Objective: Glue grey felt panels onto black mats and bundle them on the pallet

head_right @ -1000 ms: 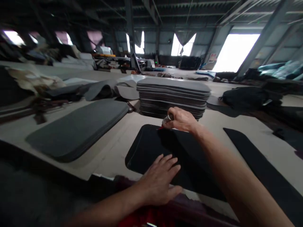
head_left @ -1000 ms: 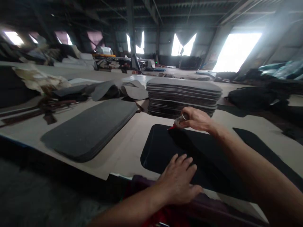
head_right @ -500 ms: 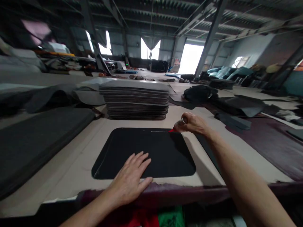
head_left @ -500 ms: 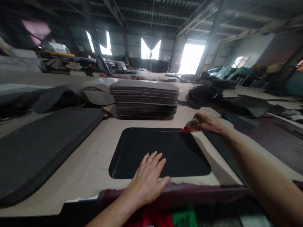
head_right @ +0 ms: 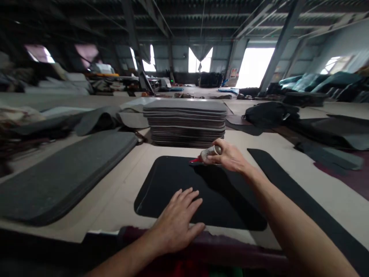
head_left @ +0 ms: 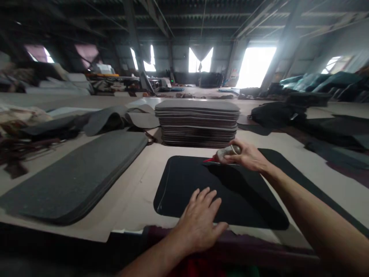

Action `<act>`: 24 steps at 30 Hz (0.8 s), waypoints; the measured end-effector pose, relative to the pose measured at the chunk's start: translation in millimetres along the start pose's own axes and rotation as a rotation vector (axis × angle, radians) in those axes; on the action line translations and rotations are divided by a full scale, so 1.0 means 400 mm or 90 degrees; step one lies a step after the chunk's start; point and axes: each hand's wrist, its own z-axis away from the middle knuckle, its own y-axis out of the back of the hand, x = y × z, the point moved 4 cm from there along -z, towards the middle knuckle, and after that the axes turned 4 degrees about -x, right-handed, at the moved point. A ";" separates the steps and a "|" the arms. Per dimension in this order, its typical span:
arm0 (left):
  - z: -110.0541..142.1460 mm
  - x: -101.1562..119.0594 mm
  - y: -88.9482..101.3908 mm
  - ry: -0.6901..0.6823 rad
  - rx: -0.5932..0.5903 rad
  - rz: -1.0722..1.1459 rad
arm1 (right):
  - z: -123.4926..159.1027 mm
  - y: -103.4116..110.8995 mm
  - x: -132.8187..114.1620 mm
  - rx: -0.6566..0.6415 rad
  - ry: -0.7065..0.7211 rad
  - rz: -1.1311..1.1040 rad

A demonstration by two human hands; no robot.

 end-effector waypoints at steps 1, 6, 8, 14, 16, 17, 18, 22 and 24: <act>0.000 0.000 0.000 -0.002 0.004 0.001 | -0.027 -0.026 -0.030 -0.007 0.022 0.003; -0.001 -0.003 -0.002 -0.011 0.023 0.012 | -0.152 -0.148 -0.159 -0.035 0.120 0.020; 0.002 -0.002 -0.002 -0.015 0.022 0.026 | -0.188 -0.185 -0.201 -0.053 0.140 0.050; 0.010 -0.001 0.008 -0.009 0.020 0.055 | -0.231 -0.198 -0.279 -0.121 0.182 0.145; 0.010 0.000 0.012 -0.012 0.016 0.055 | -0.232 -0.168 -0.277 -0.138 0.176 0.183; 0.009 0.000 0.013 -0.015 0.014 0.057 | -0.232 -0.152 -0.270 -0.148 0.168 0.196; 0.009 0.000 0.014 -0.017 0.013 0.060 | -0.232 -0.136 -0.261 -0.159 0.157 0.204; 0.006 -0.001 0.012 -0.021 0.018 0.064 | -0.224 -0.097 -0.228 -0.178 0.118 0.216; 0.007 -0.001 0.009 -0.022 0.025 0.056 | -0.217 -0.092 -0.224 -0.161 0.119 0.222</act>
